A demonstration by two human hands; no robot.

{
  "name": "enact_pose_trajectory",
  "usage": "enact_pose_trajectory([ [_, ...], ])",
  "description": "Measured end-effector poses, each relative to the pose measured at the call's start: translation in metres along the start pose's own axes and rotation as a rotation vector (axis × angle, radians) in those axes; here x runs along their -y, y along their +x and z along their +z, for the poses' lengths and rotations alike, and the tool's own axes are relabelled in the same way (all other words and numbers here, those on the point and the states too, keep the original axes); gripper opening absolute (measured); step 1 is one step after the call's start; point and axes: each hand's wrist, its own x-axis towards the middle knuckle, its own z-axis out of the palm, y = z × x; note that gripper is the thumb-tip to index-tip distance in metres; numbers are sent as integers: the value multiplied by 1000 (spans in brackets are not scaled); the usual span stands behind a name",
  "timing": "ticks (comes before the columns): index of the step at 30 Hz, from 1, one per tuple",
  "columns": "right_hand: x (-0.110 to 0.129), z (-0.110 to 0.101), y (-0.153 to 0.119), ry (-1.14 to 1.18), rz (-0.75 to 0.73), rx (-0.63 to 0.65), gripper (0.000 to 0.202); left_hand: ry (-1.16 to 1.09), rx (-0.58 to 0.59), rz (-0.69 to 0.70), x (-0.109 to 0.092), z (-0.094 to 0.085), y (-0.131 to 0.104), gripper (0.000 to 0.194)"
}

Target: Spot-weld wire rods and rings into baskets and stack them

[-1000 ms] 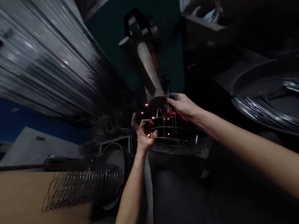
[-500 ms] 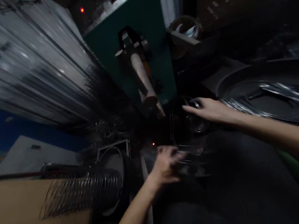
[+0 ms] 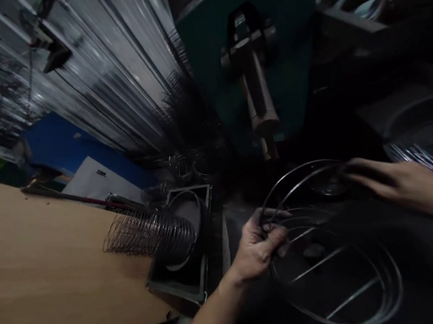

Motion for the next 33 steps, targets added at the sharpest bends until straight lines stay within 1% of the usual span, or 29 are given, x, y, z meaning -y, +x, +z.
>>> enact_pose_trajectory([
  [2, 7, 26, 19, 69, 2, 76, 15, -97, 37, -103, 2, 24, 3, 51],
  [3, 12, 37, 29, 117, -14, 137, 16, -114, 40, -130, 4, 35, 8, 52],
  [4, 18, 46, 38, 127, -38, 160, 17, -124, 27, -141, 9, 44, 14, 53],
  [6, 29, 57, 53, 106, -108, 154, 22, -150, -19, -155, 20, 57, 30, 56],
  [8, 36, 59, 62, 4, -186, 119, 27, -230, -56, -179, 30, 60, 45, 57],
  [11, 33, 53, 65, -190, -254, 75, 32, -344, -59, -180, 38, 53, 57, 56],
  [13, 28, 47, 64, -232, -271, 72, 33, -367, -37, -184, 37, 44, 60, 52],
  [15, 25, 42, 61, -233, -299, 98, 32, -332, 11, -219, 35, 36, 60, 46],
  [18, 24, 35, 53, -224, -293, 146, 35, -188, 62, -255, 33, 24, 61, 40],
  [22, 27, 31, 44, -174, -189, 195, 49, 1, 85, -245, 30, 11, 64, 44],
  [25, 28, 31, 41, -108, -135, 196, 55, 25, 74, -213, 25, 8, 65, 44],
  [28, 36, 29, 33, -92, -76, 160, 60, -2, 128, -209, 22, 11, 68, 42],
  [30, 44, 25, 18, -72, 12, 84, 62, -15, 156, -217, 21, 11, 70, 41],
  [31, 48, 23, 7, -32, 61, 40, 59, -19, 160, -221, 22, 11, 72, 40],
  [32, 52, 21, -7, 38, 112, 21, 52, -22, 162, -226, 23, 11, 74, 39],
  [33, 55, 21, -22, 143, 161, 46, 43, -26, 164, -231, 25, 10, 76, 39],
])
